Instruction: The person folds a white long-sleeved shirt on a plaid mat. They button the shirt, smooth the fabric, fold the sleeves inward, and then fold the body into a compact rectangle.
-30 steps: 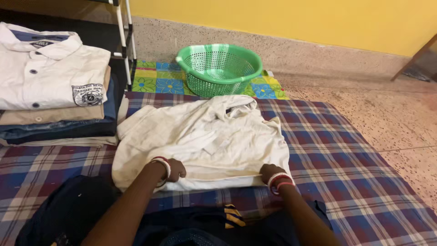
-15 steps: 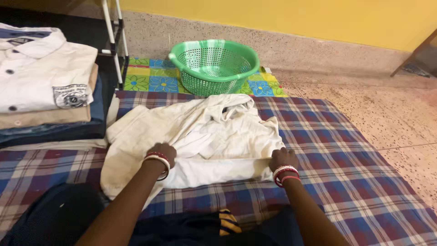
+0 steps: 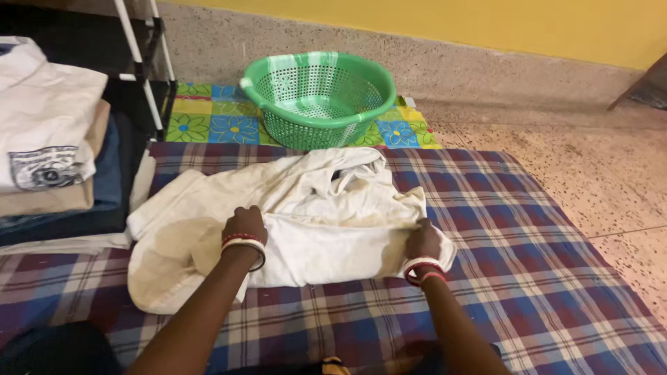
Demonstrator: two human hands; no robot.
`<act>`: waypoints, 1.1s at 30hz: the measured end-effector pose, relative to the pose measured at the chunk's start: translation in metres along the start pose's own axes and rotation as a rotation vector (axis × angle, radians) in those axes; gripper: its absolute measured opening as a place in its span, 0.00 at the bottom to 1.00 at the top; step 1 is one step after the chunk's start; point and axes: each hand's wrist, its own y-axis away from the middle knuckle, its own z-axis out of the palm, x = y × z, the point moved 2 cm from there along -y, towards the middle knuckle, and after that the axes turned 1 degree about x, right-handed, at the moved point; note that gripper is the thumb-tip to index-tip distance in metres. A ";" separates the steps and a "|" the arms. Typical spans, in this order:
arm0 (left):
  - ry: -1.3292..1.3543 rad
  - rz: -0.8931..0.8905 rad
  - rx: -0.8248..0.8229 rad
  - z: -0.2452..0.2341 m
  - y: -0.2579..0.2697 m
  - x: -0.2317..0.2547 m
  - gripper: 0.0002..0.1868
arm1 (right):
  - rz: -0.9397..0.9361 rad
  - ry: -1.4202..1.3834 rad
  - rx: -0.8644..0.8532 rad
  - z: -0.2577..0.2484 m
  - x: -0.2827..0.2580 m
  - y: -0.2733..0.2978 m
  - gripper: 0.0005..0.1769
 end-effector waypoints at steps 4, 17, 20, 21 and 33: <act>-0.023 0.226 0.082 0.050 -0.007 0.011 0.23 | -0.190 0.024 -0.110 0.043 0.017 0.006 0.25; 0.072 0.909 -0.131 0.150 0.061 0.125 0.39 | 0.456 -0.014 -0.229 0.005 0.126 -0.001 0.21; -0.127 0.830 -0.047 0.168 0.060 0.130 0.25 | 0.284 -0.261 -0.318 0.026 0.138 0.004 0.23; -0.108 0.793 -0.081 0.173 0.056 0.130 0.23 | 0.492 -0.517 -0.326 0.034 0.142 0.004 0.23; -0.004 0.866 -0.217 0.126 0.066 0.139 0.17 | 0.354 -0.362 0.049 -0.005 0.128 -0.032 0.22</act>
